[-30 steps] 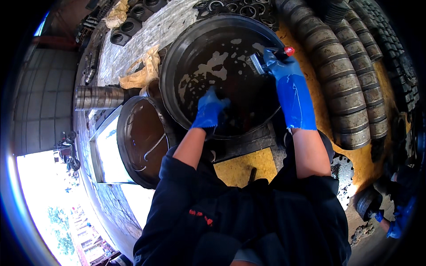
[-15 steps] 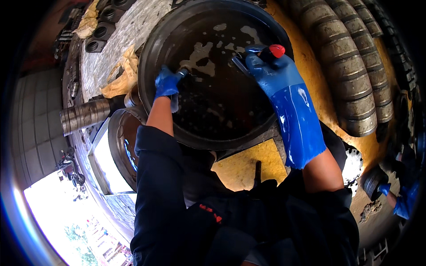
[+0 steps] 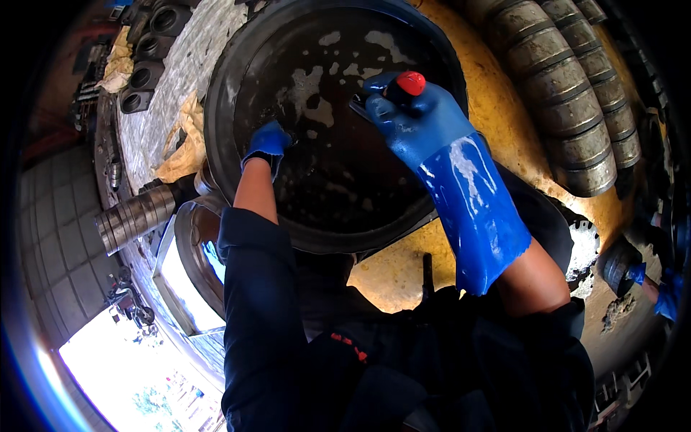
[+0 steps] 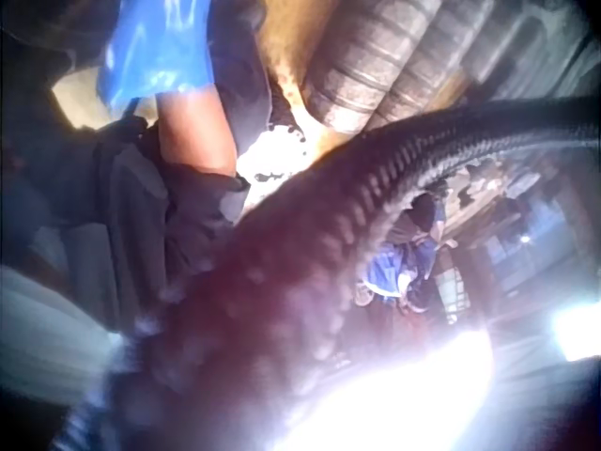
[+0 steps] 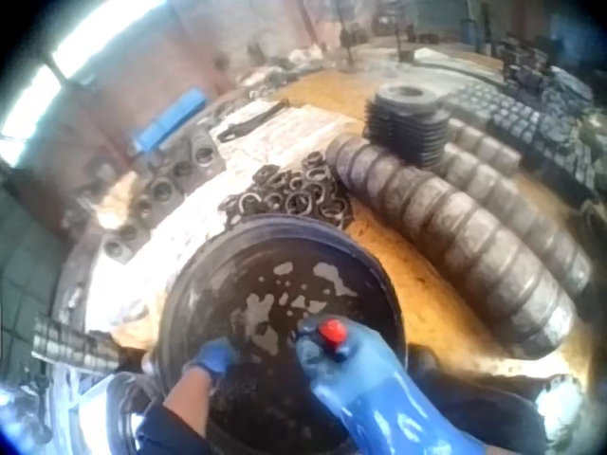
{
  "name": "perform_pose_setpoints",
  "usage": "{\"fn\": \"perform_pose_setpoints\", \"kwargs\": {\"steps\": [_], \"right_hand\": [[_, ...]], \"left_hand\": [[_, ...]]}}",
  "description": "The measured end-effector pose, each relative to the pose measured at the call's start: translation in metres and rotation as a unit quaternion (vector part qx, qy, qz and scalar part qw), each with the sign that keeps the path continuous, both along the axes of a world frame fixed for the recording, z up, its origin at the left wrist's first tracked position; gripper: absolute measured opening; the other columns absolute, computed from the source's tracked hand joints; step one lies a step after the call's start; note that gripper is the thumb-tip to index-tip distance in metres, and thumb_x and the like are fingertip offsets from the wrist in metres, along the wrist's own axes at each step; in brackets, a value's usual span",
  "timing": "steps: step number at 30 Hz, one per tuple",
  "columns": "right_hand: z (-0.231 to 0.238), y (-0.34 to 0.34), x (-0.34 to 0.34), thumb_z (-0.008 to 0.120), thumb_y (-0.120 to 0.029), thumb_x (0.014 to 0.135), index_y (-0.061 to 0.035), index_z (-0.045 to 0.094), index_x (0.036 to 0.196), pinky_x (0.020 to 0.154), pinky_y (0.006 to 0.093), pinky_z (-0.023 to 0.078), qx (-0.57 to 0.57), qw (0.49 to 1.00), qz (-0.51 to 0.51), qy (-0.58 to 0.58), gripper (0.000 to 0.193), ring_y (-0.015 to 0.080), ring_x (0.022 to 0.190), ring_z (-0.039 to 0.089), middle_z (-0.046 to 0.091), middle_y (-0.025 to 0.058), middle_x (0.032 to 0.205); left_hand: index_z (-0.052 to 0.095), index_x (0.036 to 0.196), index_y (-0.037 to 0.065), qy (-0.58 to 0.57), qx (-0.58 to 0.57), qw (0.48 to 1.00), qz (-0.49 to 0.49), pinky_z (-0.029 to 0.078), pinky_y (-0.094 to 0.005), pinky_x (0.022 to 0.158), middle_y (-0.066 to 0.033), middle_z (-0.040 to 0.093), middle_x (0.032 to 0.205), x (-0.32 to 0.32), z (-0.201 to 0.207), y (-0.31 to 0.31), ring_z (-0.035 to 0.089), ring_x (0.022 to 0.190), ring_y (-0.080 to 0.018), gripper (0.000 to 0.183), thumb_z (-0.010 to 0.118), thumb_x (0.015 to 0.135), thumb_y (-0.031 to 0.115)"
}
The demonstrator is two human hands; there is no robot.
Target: The person cleans metal components by dipping them into a bin of liquid and scrubbing them with a brush.
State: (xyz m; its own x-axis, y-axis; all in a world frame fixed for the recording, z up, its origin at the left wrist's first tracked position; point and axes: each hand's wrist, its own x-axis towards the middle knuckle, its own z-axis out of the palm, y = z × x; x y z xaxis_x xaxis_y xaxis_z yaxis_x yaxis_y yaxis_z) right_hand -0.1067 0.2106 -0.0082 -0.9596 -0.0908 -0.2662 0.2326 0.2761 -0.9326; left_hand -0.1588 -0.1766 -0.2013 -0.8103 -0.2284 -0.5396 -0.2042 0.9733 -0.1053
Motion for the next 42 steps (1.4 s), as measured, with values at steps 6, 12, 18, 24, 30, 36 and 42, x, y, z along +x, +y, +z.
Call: {"fn": "perform_pose_setpoints", "kwargs": {"steps": [6, 12, 18, 24, 30, 36, 42], "right_hand": [[-0.009, -0.007, -0.001, 0.069, -0.025, 0.088, -0.0124, 0.069, 0.112, 0.086, 0.0336, 0.053, 0.02, 1.0, -0.011, -0.016, 0.028, 0.0254, 0.092, 0.07, 0.072, 0.0115, 0.097], [-0.019, -0.012, -0.003, 0.067, -0.028, 0.089, -0.0154, 0.068, 0.116, 0.086, 0.0353, 0.053, 0.03, 0.999, -0.002, -0.021, 0.03, 0.0257, 0.091, 0.069, 0.071, 0.0106, 0.099], [-0.022, -0.014, 0.002, 0.066, -0.03, 0.089, -0.016, 0.068, 0.112, 0.084, 0.0366, 0.054, 0.044, 0.999, 0.0, 0.008, 0.026, 0.0265, 0.089, 0.069, 0.071, 0.0098, 0.096], [-0.015, -0.015, 0.004, 0.067, -0.029, 0.089, -0.0157, 0.069, 0.108, 0.082, 0.0374, 0.054, 0.054, 0.998, 0.027, -0.006, 0.023, 0.0264, 0.087, 0.069, 0.071, 0.0092, 0.093], [-0.01, -0.018, 0.008, 0.067, -0.027, 0.089, -0.0157, 0.069, 0.106, 0.081, 0.0373, 0.054, 0.054, 0.998, 0.034, -0.021, 0.021, 0.027, 0.087, 0.069, 0.071, 0.0092, 0.092], [-0.022, -0.019, 0.011, 0.067, -0.025, 0.088, -0.0147, 0.069, 0.107, 0.08, 0.0375, 0.054, 0.062, 0.998, 0.029, 0.007, 0.021, 0.0278, 0.087, 0.069, 0.07, 0.0102, 0.091], [-0.028, -0.021, 0.011, 0.065, -0.023, 0.088, -0.0161, 0.069, 0.11, 0.081, 0.0376, 0.054, 0.078, 0.996, 0.029, 0.019, 0.023, 0.0286, 0.088, 0.069, 0.071, 0.0099, 0.093]], "left_hand": [[0.056, 0.131, 0.003, 0.008, 0.134, 0.991, 0.026, 0.047, -0.0382, 0.097, -0.0208, 0.062, 0.125, 0.018, 0.043, 0.01, 0.059, 0.116, -0.0346, 0.06, 0.072, 0.076, 0.021], [0.053, 0.136, 0.007, -0.082, 0.189, 0.974, 0.094, 0.046, -0.036, 0.099, -0.0192, 0.063, 0.126, 0.02, 0.077, 0.001, 0.06, 0.116, -0.0315, 0.063, 0.074, 0.077, 0.017], [0.056, 0.129, 0.007, 0.007, 0.036, 0.999, 0.036, 0.045, -0.0398, 0.101, -0.0216, 0.062, 0.125, 0.048, 0.058, -0.024, 0.058, 0.118, -0.0365, 0.065, 0.078, 0.071, 0.023], [0.059, 0.125, 0.006, 0.051, 0.035, 0.998, -0.03, 0.047, -0.0416, 0.099, -0.0239, 0.061, 0.124, 0.049, 0.035, -0.05, 0.057, 0.118, -0.0407, 0.055, 0.073, 0.074, 0.022], [0.066, 0.115, 0.006, -0.028, -0.066, 0.996, -0.044, 0.051, -0.0431, 0.091, -0.0216, 0.065, 0.118, 0.03, 0.019, -0.052, 0.06, 0.111, -0.0418, 0.036, 0.067, 0.081, 0.019], [0.071, 0.108, 0.008, -0.036, -0.105, 0.985, -0.132, 0.054, -0.0453, 0.087, -0.0192, 0.068, 0.111, 0.013, -0.012, -0.07, 0.065, 0.104, -0.0385, 0.028, 0.067, 0.083, 0.02], [0.072, 0.101, 0.007, 0.014, -0.106, 0.986, -0.131, 0.053, -0.0457, 0.087, -0.0212, 0.068, 0.105, 0.001, 0.004, -0.051, 0.065, 0.101, -0.0398, 0.027, 0.069, 0.078, 0.02]]}}
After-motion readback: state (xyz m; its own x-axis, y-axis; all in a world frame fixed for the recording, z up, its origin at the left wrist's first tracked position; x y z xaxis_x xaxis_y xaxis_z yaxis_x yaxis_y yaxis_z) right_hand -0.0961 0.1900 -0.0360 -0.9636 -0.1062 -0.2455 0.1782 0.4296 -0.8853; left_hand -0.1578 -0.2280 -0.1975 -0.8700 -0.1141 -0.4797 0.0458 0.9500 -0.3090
